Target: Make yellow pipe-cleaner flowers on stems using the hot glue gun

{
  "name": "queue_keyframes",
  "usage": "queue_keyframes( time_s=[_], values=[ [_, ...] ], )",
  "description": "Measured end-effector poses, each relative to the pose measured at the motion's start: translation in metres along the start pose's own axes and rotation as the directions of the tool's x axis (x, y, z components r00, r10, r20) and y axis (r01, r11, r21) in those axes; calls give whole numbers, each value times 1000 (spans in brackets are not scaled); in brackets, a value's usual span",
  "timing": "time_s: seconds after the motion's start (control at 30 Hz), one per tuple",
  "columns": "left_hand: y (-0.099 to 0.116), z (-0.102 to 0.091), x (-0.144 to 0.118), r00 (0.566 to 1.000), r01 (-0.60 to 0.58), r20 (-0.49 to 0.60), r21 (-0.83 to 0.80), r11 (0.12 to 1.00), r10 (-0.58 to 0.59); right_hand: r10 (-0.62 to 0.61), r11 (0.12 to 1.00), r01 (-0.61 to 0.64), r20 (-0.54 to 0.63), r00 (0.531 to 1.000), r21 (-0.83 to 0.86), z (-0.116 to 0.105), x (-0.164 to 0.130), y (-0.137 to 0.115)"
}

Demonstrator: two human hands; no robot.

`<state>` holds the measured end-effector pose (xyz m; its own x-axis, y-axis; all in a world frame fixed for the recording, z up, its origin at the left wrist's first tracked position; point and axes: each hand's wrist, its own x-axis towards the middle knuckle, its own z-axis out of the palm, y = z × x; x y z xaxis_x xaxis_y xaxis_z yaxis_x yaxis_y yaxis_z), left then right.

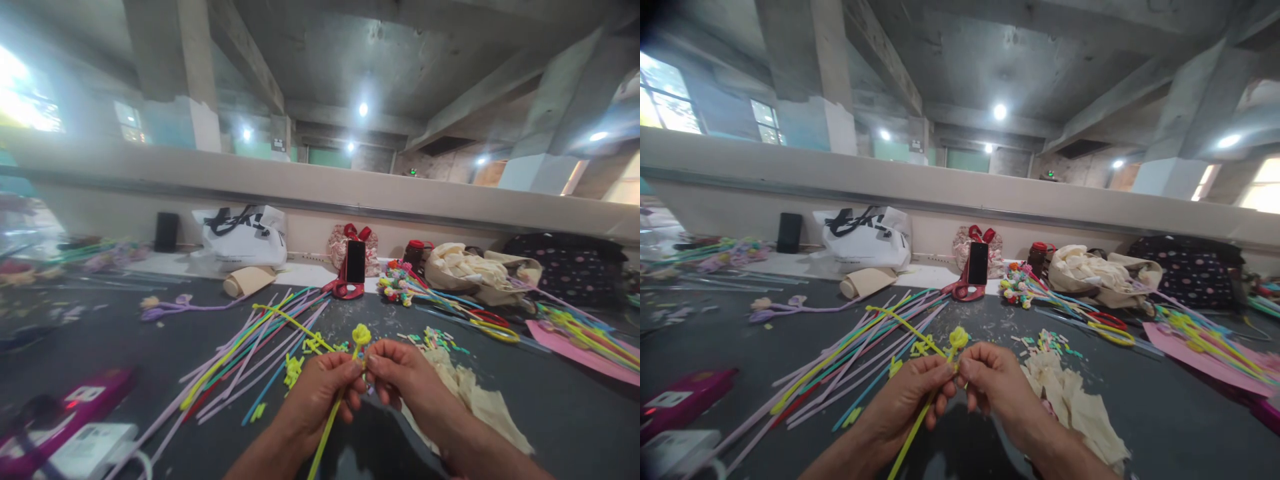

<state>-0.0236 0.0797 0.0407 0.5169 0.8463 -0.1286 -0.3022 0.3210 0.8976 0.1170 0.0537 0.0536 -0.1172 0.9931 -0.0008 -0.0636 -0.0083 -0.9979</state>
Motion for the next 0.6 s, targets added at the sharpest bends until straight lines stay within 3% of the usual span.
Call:
queue_keyframes(
  time_s=[0.27, 0.6],
  values=[
    [-1, 1, 0, 1000, 11, 2, 13, 1000, -11, 123, 966, -151, 139, 983, 211, -8, 14, 16],
    [-2, -2, 2, 1000, -28, -11, 38, 999, 29, 109, 937, -154, 156, 982, 313, -5, 11, 13]
  ],
)
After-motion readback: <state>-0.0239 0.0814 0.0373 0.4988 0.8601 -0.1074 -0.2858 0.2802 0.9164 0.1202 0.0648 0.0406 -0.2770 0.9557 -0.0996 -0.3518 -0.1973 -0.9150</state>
